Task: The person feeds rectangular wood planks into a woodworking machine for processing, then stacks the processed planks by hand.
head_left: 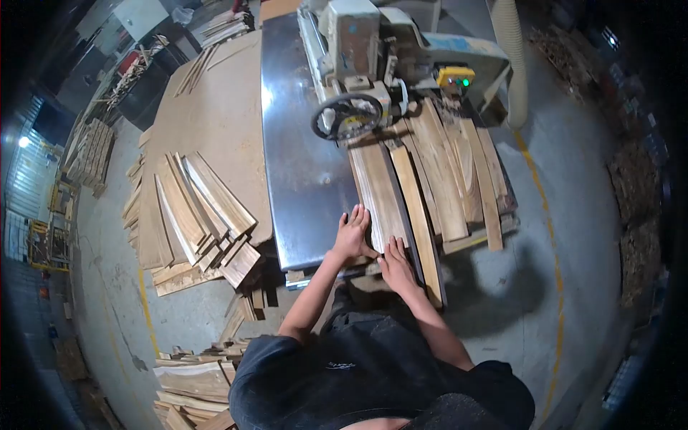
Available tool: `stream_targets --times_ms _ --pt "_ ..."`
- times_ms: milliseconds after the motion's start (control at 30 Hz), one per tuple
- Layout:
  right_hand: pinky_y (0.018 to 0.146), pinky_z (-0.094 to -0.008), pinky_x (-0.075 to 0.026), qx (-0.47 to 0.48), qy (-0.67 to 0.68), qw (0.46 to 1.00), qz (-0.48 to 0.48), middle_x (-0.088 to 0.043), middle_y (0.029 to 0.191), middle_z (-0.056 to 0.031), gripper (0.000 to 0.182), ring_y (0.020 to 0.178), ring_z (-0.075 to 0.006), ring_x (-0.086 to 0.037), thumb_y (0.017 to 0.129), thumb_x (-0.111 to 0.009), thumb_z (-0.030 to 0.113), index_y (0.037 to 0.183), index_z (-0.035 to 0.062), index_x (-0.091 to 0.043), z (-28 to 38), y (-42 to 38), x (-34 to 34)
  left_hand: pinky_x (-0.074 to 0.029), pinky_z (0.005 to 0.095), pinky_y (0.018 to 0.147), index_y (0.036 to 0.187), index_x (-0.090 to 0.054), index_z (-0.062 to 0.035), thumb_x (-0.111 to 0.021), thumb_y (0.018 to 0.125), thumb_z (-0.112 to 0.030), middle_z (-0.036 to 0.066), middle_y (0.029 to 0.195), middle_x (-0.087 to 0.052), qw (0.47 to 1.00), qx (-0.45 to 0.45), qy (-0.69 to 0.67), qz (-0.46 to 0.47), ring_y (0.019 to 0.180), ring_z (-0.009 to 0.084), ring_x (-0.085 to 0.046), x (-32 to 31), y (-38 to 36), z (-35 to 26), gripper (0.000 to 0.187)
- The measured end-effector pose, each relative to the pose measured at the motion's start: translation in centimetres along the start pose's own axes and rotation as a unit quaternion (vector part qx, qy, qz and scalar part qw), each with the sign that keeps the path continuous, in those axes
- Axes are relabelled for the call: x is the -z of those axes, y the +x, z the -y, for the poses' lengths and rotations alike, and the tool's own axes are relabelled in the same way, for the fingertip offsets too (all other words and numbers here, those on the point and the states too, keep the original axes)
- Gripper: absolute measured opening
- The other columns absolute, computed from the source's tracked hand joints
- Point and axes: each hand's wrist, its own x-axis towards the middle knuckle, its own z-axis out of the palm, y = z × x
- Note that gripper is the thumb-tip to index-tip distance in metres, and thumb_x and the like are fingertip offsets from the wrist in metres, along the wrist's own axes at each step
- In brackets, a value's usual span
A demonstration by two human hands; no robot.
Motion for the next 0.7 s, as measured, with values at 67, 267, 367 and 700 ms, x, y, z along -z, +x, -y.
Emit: stream_targets --times_ms 67,267,367,700 --pt "0.116 -0.0488 -0.029 -0.01 0.027 1.0 -0.003 -0.037 0.146 -0.0346 0.047 0.141 -0.0503 -0.028 0.094 -0.056 0.016 0.129 -0.0155 -0.05 -0.7 2.3 -0.6 -0.022 0.0606 0.114 0.148 -0.029 0.0056 -0.085 0.044 -0.062 0.027 0.155 -0.029 1.0 0.01 0.001 0.018 0.147 0.0384 -0.024 0.5 1.2 0.9 0.136" --pt "0.117 -0.0477 -0.027 -0.05 0.022 0.998 -0.01 -0.035 0.148 -0.0331 0.046 0.143 -0.0501 -0.024 0.09 -0.056 0.008 0.13 -0.0131 -0.051 -1.2 7.6 -2.0 -0.026 0.0543 0.114 0.146 -0.039 -0.0009 -0.082 0.046 -0.067 0.025 0.154 -0.034 0.995 0.013 -0.013 -0.094 0.145 0.0366 -0.03 1.2 3.0 3.2 0.128" --pt "0.119 -0.0454 -0.024 -0.07 0.058 0.996 -0.007 -0.03 0.153 -0.0304 0.047 0.146 -0.047 -0.019 0.089 -0.056 0.006 0.132 -0.0117 -0.051 -1.2 9.9 -1.8 -0.029 0.0509 0.112 0.141 -0.048 -0.001 -0.081 0.054 -0.064 0.023 0.152 -0.039 0.985 0.027 -0.028 -0.168 0.142 0.0361 -0.036 1.0 2.7 3.6 0.113" --pt "0.119 -0.042 -0.023 -0.095 0.031 0.995 -0.006 -0.032 0.154 -0.0258 0.047 0.147 -0.0434 -0.017 0.085 -0.051 0.001 0.132 -0.0072 -0.054 -2.2 18.5 -2.0 -0.035 0.0474 0.107 0.134 -0.055 -0.0014 -0.078 0.074 -0.042 0.019 0.14 -0.052 0.96 0.029 -0.133 -0.246 0.133 0.0348 -0.046 1.8 2.1 4.0 0.076"
